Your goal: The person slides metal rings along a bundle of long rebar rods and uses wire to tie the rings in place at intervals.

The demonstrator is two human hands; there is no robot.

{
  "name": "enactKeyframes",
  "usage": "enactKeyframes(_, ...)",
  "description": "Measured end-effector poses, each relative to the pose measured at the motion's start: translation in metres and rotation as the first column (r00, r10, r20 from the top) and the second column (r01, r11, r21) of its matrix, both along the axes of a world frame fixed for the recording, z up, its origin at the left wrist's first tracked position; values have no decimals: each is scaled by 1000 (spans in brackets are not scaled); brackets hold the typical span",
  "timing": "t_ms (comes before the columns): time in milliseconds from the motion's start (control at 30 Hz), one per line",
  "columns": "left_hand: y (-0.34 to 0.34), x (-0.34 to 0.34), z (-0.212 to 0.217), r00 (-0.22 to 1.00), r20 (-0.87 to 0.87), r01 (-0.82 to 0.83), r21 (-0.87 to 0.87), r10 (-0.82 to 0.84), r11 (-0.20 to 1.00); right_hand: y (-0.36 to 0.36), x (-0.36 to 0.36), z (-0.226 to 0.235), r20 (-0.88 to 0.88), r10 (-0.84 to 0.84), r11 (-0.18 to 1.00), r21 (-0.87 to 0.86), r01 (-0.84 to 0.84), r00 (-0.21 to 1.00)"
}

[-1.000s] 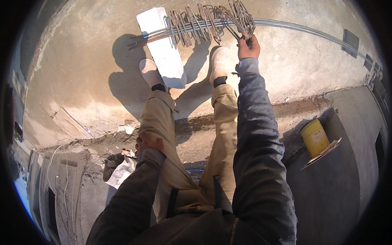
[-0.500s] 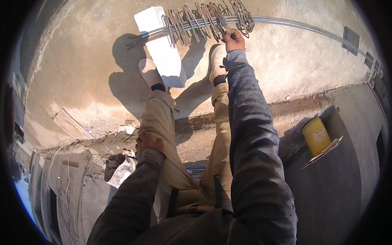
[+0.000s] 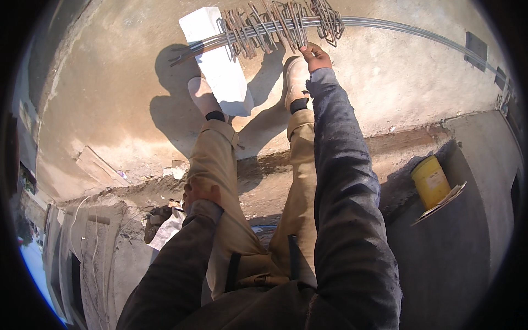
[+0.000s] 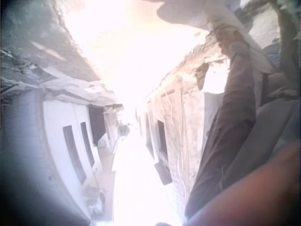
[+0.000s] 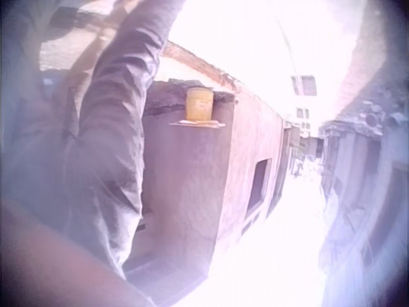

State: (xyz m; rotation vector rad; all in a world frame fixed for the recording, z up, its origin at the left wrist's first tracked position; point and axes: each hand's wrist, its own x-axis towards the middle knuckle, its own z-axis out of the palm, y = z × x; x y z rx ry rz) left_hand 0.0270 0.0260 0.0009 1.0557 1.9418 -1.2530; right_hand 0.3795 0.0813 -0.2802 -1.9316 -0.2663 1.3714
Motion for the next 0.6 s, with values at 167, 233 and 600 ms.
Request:
enactKeyframes(167,-1,2,-1,1000,-24,14,-12,-14,1000,13,0,-11,48,96,995,-45,-94,994)
enactKeyframes(233,-2,2,-1,999,-33,13,-10,-14,1000,18,-2,-7,1,109,994,-10,-109,994)
enactKeyframes(600,-8,4,-5,998,-52,18,-25,-19,1000,32,0,6,-46,30,997,-73,-33,999)
